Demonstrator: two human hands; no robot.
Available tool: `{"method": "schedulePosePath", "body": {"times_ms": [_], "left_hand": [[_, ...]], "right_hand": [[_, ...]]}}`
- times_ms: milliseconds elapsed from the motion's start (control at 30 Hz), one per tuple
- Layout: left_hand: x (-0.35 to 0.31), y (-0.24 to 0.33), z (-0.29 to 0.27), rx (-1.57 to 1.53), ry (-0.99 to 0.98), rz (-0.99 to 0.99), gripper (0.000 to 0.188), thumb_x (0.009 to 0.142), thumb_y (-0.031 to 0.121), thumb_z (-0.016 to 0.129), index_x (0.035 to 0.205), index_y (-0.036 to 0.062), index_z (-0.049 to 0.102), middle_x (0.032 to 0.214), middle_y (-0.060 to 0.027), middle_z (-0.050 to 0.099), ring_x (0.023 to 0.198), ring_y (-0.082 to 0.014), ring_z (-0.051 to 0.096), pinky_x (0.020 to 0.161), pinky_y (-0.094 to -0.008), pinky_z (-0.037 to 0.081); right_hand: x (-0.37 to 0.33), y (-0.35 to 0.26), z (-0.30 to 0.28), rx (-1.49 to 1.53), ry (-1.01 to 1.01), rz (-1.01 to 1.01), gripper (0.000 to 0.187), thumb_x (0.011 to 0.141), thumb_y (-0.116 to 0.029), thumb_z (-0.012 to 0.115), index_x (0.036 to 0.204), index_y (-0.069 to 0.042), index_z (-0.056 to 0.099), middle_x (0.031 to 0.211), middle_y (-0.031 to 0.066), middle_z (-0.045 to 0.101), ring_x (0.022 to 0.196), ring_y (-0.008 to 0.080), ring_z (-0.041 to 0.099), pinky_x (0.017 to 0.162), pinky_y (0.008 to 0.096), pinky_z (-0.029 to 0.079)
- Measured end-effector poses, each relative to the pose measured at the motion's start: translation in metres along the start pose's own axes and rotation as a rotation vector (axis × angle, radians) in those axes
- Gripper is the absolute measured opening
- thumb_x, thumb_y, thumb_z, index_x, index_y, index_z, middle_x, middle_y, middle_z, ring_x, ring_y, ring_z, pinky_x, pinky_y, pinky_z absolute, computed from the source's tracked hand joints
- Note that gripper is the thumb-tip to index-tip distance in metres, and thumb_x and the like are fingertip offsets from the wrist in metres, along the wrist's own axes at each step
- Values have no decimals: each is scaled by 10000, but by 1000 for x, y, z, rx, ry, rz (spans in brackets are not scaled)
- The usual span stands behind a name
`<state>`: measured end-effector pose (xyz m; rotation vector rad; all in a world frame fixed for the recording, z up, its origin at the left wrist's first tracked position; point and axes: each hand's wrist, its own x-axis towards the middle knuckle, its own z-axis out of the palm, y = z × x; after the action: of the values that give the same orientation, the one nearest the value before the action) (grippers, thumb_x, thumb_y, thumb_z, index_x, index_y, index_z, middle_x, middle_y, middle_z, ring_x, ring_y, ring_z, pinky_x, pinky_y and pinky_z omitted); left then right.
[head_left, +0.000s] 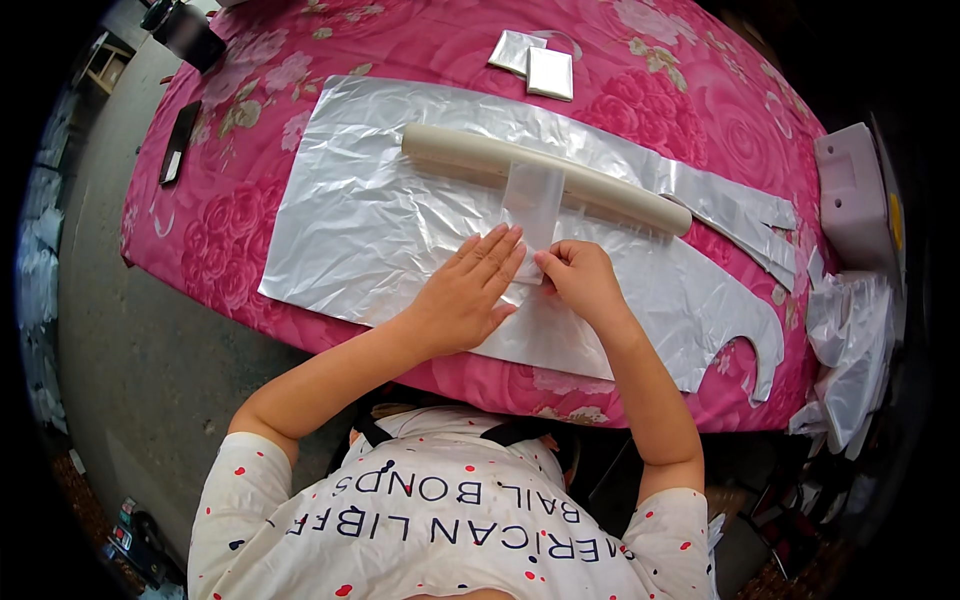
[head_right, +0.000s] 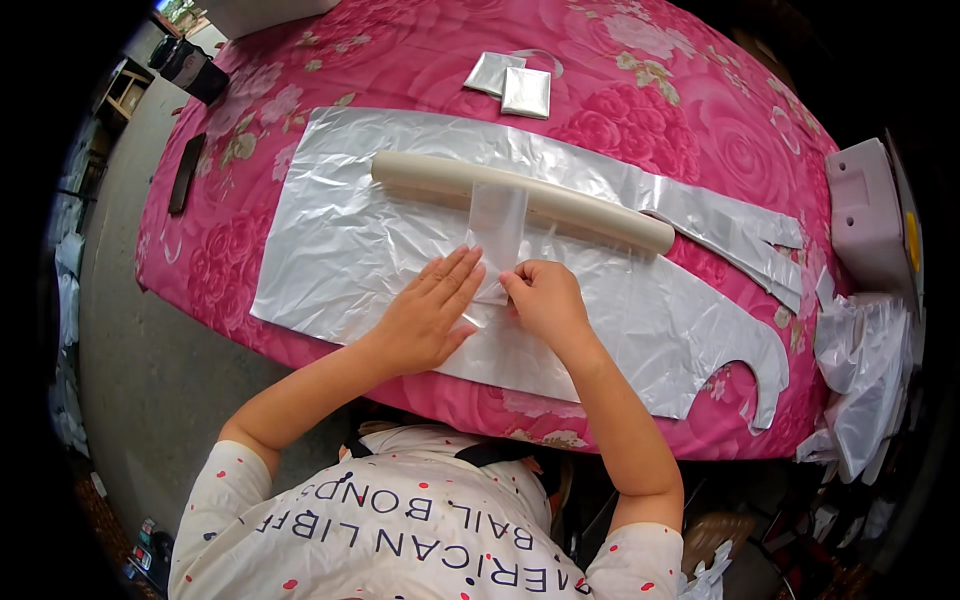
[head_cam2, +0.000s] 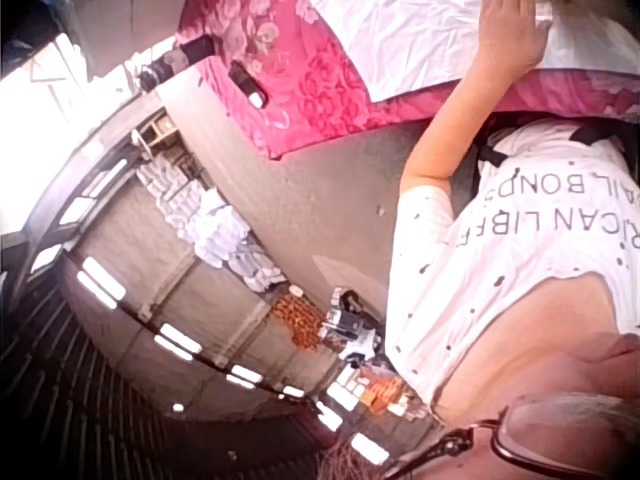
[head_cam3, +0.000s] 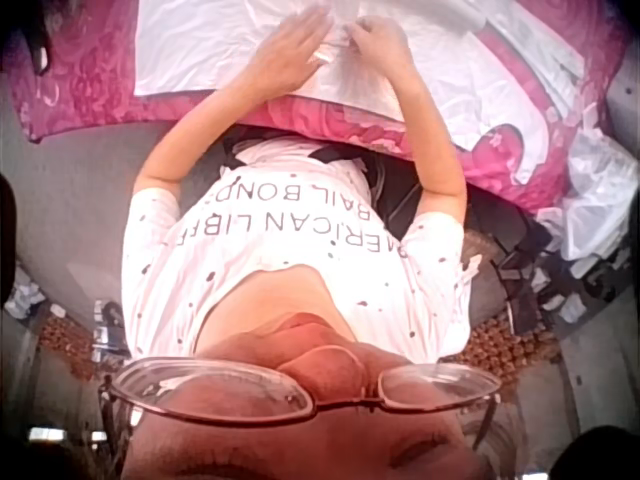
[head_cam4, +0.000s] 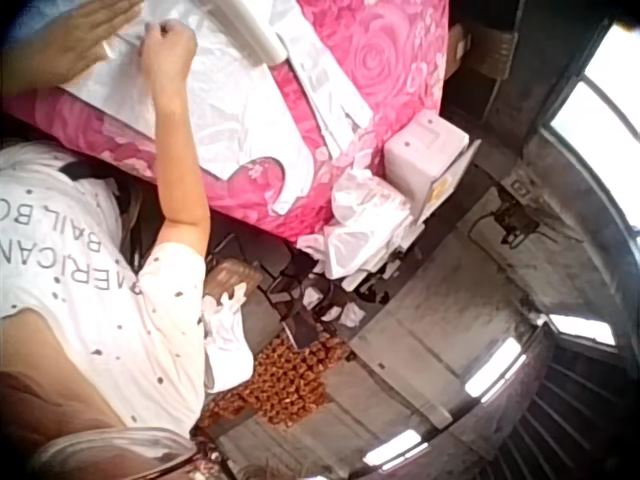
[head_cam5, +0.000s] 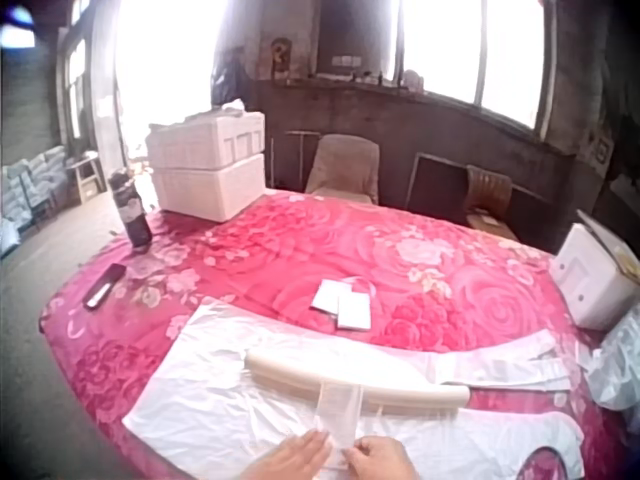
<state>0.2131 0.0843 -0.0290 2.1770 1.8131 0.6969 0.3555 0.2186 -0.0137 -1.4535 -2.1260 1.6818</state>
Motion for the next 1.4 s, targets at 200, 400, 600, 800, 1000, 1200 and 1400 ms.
{"method": "schedulePosePath", "body": {"times_ms": [200, 400, 600, 800, 1000, 1200, 1400], "left_hand": [[-4, 1, 17, 102, -92, -79, 698, 834, 294, 584, 1373, -49, 302, 1469, -214, 233, 1373, -329, 222, 1104, -444, 207], [8, -6, 6, 106, -19, -25, 655, 747, 227, 641, 1289, -65, 416, 1354, -201, 419, 1258, -315, 405, 1043, -418, 318], [20, -20, 8, 283, 15, 93, 492, 710, 84, 598, 1172, -66, 518, 1217, -167, 546, 1118, -263, 537, 895, -371, 434], [18, -12, -1, 183, 4, 96, 375, 742, 29, 554, 1111, -39, 562, 1134, -148, 601, 1013, -235, 601, 833, -346, 469], [-24, -2, -4, 5, 15, 281, 440, 696, 96, 649, 1121, 14, 574, 1148, -101, 605, 1033, -220, 590, 966, -410, 411], [-39, -4, -5, -85, -59, 273, 528, 641, 78, 666, 1155, 24, 559, 1154, -87, 591, 1075, -210, 552, 930, -375, 408], [-34, -4, 1, -119, 9, 198, 496, 654, 53, 648, 1145, 42, 576, 1074, -87, 633, 973, -233, 600, 787, -348, 448]], "right_hand": [[-11, -1, 5, -115, 111, -96, 237, 817, -191, 637, 924, 20, 622, 766, 109, 640, 684, 166, 624, 605, 290, 479], [-4, 22, 0, -788, 370, -1028, 433, 720, -55, 642, 1144, -20, 563, 1177, 149, 554, 1085, 289, 519, 911, 374, 435], [11, 16, -11, -604, 55, -973, 463, 689, 40, 577, 1149, -17, 568, 1194, 122, 553, 1092, 294, 516, 952, 378, 428], [12, 19, -10, -494, 105, -995, 373, 647, 96, 564, 998, -22, 612, 1042, 102, 601, 960, 281, 570, 818, 362, 483], [-39, 33, 10, -480, 66, -1011, 337, 623, 88, 570, 925, -47, 636, 901, 72, 630, 816, 259, 594, 714, 353, 493], [-60, 37, 17, -455, 70, -942, 285, 630, 21, 639, 906, -49, 634, 880, 63, 633, 802, 242, 594, 698, 341, 493], [-67, 42, 13, -333, 141, -763, 222, 698, 29, 642, 893, -76, 663, 885, 66, 645, 797, 252, 598, 691, 337, 494]]}}
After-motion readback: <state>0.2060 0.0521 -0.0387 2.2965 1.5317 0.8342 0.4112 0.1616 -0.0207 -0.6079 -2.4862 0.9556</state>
